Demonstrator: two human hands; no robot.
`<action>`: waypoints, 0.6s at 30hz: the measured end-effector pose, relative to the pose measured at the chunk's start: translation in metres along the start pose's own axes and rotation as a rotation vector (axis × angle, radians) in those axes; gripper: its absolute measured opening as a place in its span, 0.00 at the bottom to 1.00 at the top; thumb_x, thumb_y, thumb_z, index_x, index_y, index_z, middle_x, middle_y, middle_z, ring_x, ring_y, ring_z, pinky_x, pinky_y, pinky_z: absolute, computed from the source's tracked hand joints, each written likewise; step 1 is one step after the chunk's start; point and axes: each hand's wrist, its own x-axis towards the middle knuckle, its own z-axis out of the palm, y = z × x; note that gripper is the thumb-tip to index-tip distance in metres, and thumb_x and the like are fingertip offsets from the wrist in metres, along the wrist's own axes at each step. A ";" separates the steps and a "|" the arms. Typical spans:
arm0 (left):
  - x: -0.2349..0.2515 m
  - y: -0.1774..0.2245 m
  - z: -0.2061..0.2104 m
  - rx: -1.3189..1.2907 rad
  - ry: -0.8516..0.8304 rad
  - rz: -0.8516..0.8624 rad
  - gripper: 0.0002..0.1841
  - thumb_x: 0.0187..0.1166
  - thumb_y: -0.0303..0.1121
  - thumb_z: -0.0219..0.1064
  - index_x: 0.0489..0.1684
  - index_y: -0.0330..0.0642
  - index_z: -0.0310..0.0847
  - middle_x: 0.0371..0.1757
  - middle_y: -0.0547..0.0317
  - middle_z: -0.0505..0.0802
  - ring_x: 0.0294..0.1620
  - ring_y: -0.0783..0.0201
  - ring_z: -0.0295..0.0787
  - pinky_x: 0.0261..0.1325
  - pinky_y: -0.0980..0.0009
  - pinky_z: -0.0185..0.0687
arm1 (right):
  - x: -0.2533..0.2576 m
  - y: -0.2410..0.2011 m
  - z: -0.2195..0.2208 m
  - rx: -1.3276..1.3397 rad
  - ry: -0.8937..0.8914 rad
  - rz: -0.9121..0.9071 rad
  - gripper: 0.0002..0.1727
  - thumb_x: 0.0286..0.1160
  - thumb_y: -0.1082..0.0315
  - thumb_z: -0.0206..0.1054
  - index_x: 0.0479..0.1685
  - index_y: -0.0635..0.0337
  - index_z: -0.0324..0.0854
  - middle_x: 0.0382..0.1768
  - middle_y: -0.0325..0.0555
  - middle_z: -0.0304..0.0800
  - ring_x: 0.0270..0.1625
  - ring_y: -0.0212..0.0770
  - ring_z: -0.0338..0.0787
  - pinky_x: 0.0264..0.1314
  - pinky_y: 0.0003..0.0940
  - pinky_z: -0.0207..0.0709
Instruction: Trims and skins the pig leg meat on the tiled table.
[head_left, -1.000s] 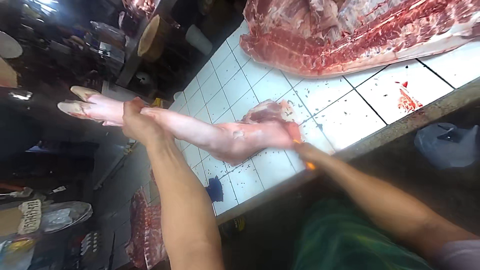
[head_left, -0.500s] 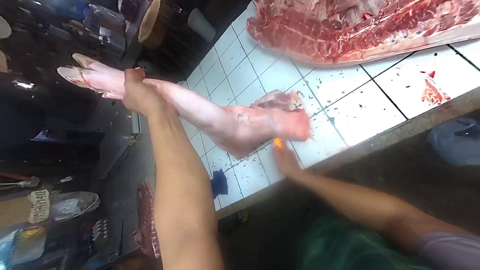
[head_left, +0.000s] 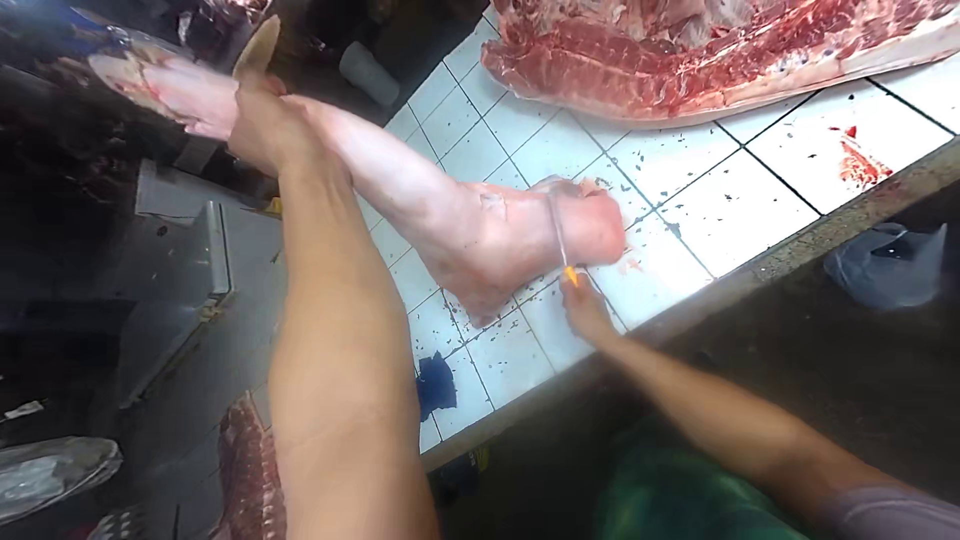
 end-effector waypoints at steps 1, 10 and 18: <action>0.004 -0.006 0.001 -0.027 0.017 0.001 0.10 0.77 0.40 0.71 0.40 0.43 0.86 0.37 0.56 0.91 0.41 0.62 0.90 0.44 0.61 0.86 | 0.002 0.001 -0.001 -0.039 -0.002 0.012 0.35 0.92 0.36 0.40 0.72 0.58 0.70 0.35 0.59 0.85 0.30 0.56 0.88 0.35 0.57 0.83; -0.024 0.004 -0.021 -0.235 0.081 -0.046 0.25 0.58 0.33 0.80 0.51 0.35 0.74 0.37 0.48 0.89 0.40 0.58 0.90 0.38 0.59 0.88 | -0.015 -0.017 0.001 0.022 -0.058 -0.032 0.35 0.90 0.33 0.42 0.71 0.54 0.72 0.29 0.48 0.80 0.17 0.44 0.78 0.20 0.44 0.79; -0.192 -0.018 -0.132 -0.640 0.033 0.137 0.37 0.69 0.29 0.79 0.75 0.28 0.60 0.53 0.44 0.89 0.51 0.55 0.92 0.54 0.54 0.94 | -0.038 0.024 -0.112 -0.134 0.019 0.135 0.38 0.91 0.33 0.38 0.65 0.60 0.74 0.32 0.48 0.80 0.22 0.42 0.79 0.27 0.43 0.81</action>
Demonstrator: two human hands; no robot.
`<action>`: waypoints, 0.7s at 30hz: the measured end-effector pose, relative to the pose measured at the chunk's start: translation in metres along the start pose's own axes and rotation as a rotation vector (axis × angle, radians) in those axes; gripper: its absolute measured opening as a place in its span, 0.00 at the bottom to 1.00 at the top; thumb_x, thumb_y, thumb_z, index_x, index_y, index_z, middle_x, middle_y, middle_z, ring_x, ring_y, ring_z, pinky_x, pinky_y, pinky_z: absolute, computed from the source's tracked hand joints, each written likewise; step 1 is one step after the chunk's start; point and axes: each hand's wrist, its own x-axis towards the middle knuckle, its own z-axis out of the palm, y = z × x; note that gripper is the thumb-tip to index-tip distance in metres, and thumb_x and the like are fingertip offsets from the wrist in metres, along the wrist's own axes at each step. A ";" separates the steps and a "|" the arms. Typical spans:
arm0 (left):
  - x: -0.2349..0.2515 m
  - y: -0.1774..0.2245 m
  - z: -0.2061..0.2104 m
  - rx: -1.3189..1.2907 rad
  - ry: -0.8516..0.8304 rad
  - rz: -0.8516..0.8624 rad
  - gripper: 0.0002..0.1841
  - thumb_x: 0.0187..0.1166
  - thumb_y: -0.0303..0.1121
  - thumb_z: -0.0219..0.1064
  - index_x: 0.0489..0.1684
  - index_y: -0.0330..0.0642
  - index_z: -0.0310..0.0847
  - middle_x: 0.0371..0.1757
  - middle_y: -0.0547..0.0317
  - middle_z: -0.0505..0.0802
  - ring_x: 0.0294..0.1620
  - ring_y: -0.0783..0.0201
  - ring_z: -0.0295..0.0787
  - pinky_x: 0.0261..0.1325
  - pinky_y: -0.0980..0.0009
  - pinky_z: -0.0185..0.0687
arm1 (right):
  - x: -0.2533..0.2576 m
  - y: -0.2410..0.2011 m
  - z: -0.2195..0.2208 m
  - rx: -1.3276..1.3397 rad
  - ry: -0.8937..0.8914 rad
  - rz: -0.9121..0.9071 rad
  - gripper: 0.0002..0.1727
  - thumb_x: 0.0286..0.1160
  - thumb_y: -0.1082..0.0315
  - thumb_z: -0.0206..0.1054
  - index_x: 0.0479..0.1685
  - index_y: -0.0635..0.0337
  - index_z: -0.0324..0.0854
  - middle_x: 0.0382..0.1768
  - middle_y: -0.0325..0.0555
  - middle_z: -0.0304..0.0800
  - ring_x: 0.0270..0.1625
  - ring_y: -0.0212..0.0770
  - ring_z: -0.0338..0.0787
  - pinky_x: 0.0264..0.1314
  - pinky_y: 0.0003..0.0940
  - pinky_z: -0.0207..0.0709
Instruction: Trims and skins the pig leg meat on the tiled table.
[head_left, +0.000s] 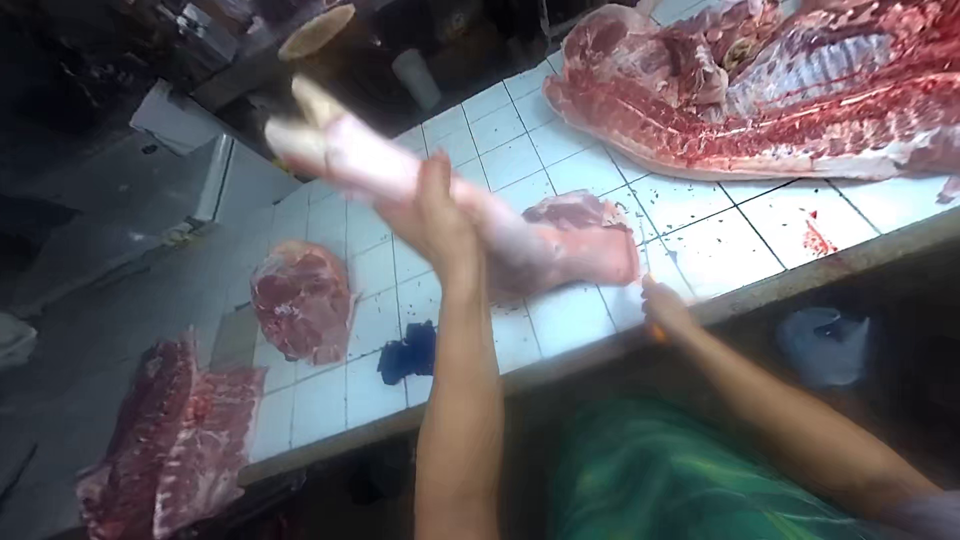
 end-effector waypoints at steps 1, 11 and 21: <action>-0.040 0.009 -0.027 0.007 -0.003 -0.025 0.31 0.73 0.29 0.77 0.71 0.30 0.63 0.51 0.47 0.90 0.49 0.54 0.92 0.54 0.53 0.93 | -0.010 0.008 -0.015 -0.056 0.012 -0.039 0.37 0.91 0.34 0.40 0.64 0.60 0.75 0.31 0.48 0.82 0.22 0.43 0.80 0.27 0.43 0.82; -0.406 -0.041 -0.226 0.137 0.634 -1.018 0.25 0.95 0.50 0.40 0.66 0.37 0.70 0.45 0.45 0.91 0.41 0.54 0.91 0.44 0.54 0.90 | -0.060 0.067 -0.104 -0.719 -0.221 -0.381 0.34 0.82 0.38 0.62 0.71 0.59 0.78 0.48 0.54 0.92 0.51 0.53 0.93 0.59 0.57 0.84; -0.404 -0.036 -0.039 0.044 0.041 -0.992 0.19 0.88 0.42 0.64 0.62 0.34 0.85 0.53 0.48 0.95 0.55 0.57 0.93 0.63 0.58 0.88 | -0.111 0.066 -0.080 -0.932 -0.595 -0.717 0.30 0.83 0.43 0.63 0.70 0.58 0.80 0.58 0.55 0.91 0.56 0.57 0.93 0.60 0.61 0.85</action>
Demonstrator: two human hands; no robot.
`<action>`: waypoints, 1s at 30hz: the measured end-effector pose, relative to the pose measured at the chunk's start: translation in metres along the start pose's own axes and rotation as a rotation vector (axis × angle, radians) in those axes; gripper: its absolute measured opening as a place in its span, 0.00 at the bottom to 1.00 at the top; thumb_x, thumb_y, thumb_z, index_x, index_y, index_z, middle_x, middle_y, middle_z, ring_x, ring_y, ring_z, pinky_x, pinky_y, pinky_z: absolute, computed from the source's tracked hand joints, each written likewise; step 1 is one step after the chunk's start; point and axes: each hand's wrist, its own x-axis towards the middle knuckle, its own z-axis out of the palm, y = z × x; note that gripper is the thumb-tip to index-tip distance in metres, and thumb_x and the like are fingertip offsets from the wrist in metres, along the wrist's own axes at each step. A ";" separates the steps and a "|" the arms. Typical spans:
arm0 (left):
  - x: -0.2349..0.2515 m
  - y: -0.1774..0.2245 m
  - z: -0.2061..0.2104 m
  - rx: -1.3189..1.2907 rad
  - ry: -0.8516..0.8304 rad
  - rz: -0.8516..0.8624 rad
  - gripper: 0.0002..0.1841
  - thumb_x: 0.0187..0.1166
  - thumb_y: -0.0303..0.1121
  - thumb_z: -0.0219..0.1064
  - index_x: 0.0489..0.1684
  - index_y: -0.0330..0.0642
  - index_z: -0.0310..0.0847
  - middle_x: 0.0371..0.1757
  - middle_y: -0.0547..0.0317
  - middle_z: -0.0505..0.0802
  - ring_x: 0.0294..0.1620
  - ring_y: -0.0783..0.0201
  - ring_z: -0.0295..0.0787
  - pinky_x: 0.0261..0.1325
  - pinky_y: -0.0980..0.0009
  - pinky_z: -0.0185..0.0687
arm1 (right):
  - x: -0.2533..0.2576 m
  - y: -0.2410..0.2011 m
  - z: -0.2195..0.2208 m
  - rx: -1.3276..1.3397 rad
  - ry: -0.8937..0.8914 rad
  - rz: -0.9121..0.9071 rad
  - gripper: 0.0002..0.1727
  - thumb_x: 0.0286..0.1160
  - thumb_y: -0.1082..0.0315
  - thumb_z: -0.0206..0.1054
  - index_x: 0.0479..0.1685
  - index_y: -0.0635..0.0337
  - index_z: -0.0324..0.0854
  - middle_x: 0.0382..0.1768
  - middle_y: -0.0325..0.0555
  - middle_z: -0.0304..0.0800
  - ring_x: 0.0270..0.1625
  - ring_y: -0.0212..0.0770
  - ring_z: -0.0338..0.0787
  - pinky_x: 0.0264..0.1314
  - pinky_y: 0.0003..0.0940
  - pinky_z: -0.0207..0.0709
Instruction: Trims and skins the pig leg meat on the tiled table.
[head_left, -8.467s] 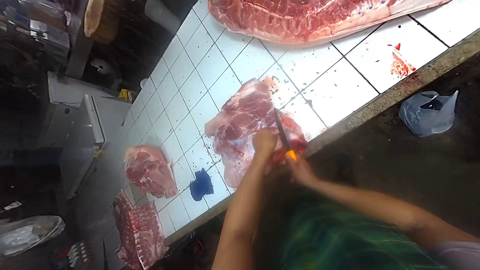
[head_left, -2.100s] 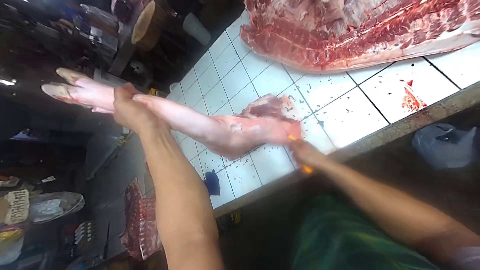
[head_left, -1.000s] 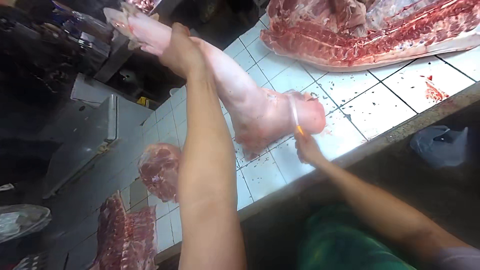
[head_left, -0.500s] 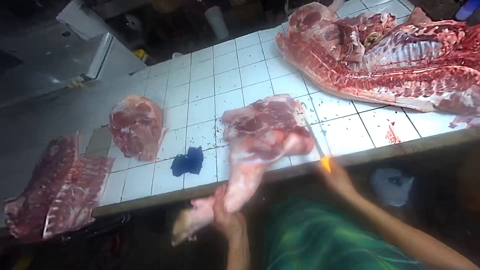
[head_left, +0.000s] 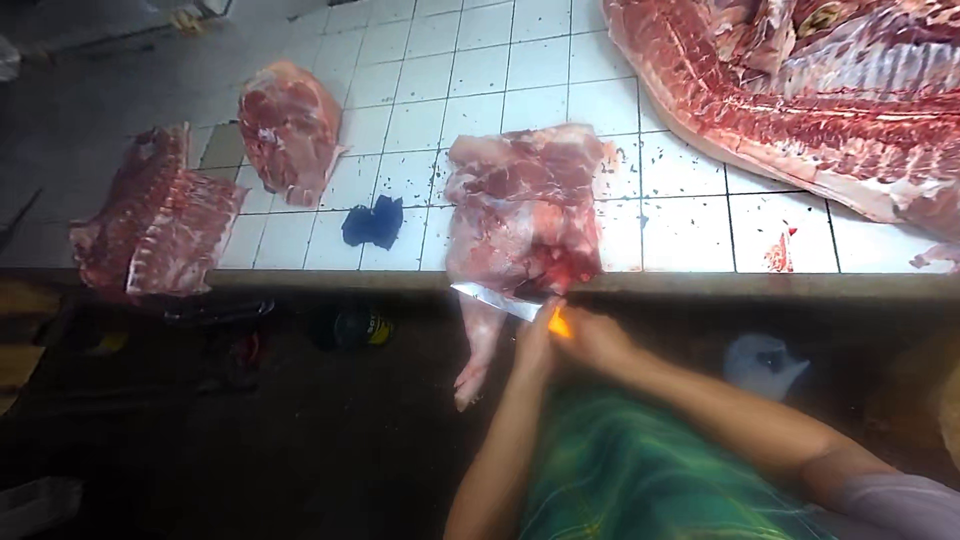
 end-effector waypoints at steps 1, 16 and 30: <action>0.000 0.002 0.004 -0.032 0.035 -0.009 0.17 0.87 0.39 0.66 0.61 0.34 0.85 0.53 0.47 0.96 0.54 0.56 0.94 0.61 0.57 0.89 | -0.004 0.000 0.001 -0.014 0.004 -0.020 0.30 0.84 0.43 0.63 0.71 0.58 0.80 0.59 0.55 0.91 0.56 0.57 0.93 0.60 0.60 0.85; -0.004 0.049 -0.043 -0.162 0.073 0.107 0.14 0.89 0.33 0.60 0.60 0.32 0.81 0.52 0.42 0.96 0.55 0.49 0.96 0.66 0.53 0.89 | -0.034 0.021 -0.004 -0.145 0.064 -0.177 0.30 0.83 0.39 0.62 0.65 0.56 0.83 0.53 0.53 0.91 0.47 0.55 0.94 0.48 0.56 0.88; 0.084 0.083 -0.329 1.130 0.524 -0.509 0.24 0.77 0.35 0.72 0.68 0.29 0.81 0.67 0.30 0.86 0.66 0.39 0.84 0.67 0.40 0.77 | -0.071 0.039 0.033 0.016 0.183 0.295 0.33 0.81 0.39 0.65 0.65 0.61 0.83 0.50 0.58 0.93 0.52 0.57 0.93 0.59 0.61 0.83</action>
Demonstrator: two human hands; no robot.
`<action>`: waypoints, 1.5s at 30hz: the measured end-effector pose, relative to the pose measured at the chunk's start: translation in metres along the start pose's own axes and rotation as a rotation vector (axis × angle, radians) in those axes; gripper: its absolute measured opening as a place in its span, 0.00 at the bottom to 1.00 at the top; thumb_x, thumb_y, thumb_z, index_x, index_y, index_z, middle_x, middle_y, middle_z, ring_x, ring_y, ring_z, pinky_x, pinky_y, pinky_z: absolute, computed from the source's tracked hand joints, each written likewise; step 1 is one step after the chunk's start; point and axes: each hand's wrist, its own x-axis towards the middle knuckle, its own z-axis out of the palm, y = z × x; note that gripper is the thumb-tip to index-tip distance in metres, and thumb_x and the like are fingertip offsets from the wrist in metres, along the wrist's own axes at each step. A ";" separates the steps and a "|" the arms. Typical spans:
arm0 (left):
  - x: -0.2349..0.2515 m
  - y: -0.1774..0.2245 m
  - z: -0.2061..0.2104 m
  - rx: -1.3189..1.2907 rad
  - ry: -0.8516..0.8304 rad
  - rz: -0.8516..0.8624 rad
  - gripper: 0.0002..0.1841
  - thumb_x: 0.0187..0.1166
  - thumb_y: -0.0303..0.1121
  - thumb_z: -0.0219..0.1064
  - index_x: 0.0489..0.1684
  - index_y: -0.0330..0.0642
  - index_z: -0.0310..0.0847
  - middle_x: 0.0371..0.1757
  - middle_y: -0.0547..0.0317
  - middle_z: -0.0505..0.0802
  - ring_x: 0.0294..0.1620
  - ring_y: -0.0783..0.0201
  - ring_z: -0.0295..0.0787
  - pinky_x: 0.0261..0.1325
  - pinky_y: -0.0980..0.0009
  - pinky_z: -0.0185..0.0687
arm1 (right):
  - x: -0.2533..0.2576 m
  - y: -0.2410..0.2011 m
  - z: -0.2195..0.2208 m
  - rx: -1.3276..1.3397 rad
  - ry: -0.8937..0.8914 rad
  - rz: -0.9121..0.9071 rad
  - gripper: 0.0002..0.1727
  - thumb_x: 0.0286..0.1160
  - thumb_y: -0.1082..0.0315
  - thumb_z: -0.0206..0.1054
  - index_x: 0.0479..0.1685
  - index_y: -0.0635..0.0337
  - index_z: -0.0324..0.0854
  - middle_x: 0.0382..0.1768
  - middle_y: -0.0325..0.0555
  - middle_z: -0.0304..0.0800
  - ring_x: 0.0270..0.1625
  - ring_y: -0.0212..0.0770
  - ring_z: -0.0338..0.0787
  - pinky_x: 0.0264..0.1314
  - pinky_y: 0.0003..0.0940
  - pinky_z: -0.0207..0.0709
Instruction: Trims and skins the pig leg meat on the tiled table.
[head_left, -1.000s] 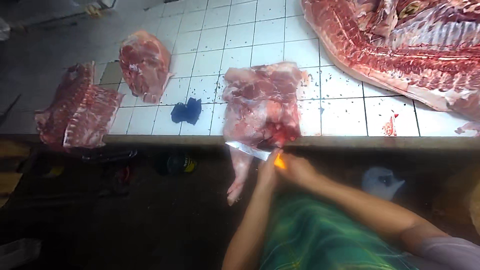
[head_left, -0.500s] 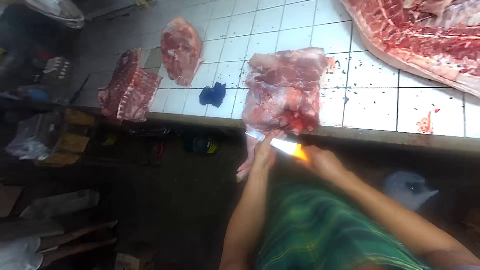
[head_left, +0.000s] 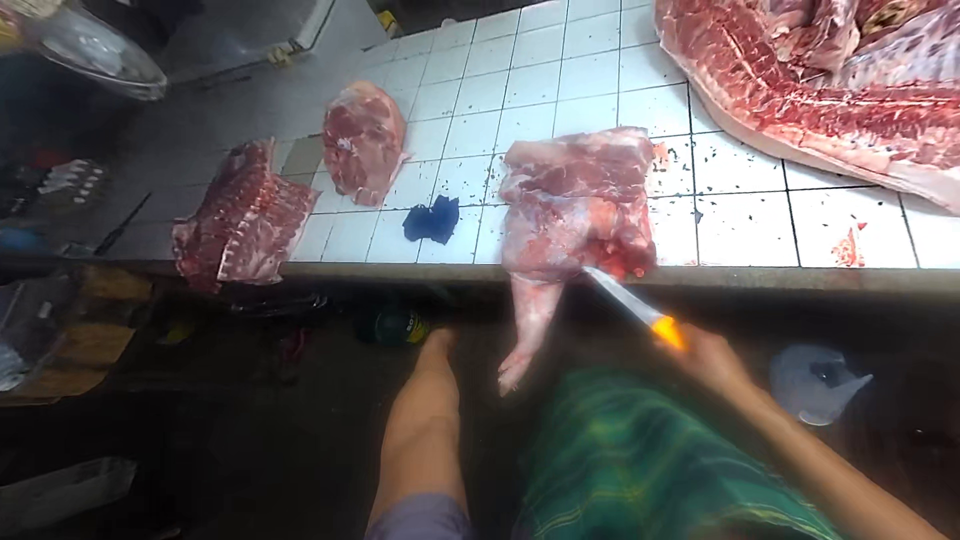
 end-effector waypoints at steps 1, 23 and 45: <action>0.017 -0.005 0.000 0.033 0.056 0.023 0.25 0.76 0.41 0.73 0.65 0.30 0.83 0.66 0.29 0.86 0.65 0.37 0.85 0.66 0.37 0.79 | -0.005 -0.003 0.005 0.012 0.014 0.068 0.32 0.81 0.39 0.65 0.65 0.61 0.82 0.48 0.58 0.93 0.51 0.57 0.93 0.58 0.61 0.83; -0.059 0.162 0.075 0.673 0.275 1.573 0.14 0.91 0.34 0.54 0.57 0.36 0.83 0.56 0.39 0.89 0.58 0.38 0.89 0.51 0.44 0.88 | -0.019 -0.113 0.147 0.422 0.185 0.442 0.32 0.80 0.37 0.64 0.65 0.57 0.84 0.43 0.52 0.92 0.46 0.50 0.92 0.54 0.56 0.83; -0.042 0.174 0.064 0.284 0.152 1.365 0.19 0.91 0.39 0.52 0.46 0.34 0.85 0.45 0.42 0.93 0.50 0.43 0.93 0.54 0.42 0.85 | 0.036 -0.170 0.137 0.325 0.161 0.386 0.30 0.86 0.38 0.57 0.55 0.59 0.84 0.43 0.54 0.92 0.50 0.53 0.93 0.56 0.56 0.84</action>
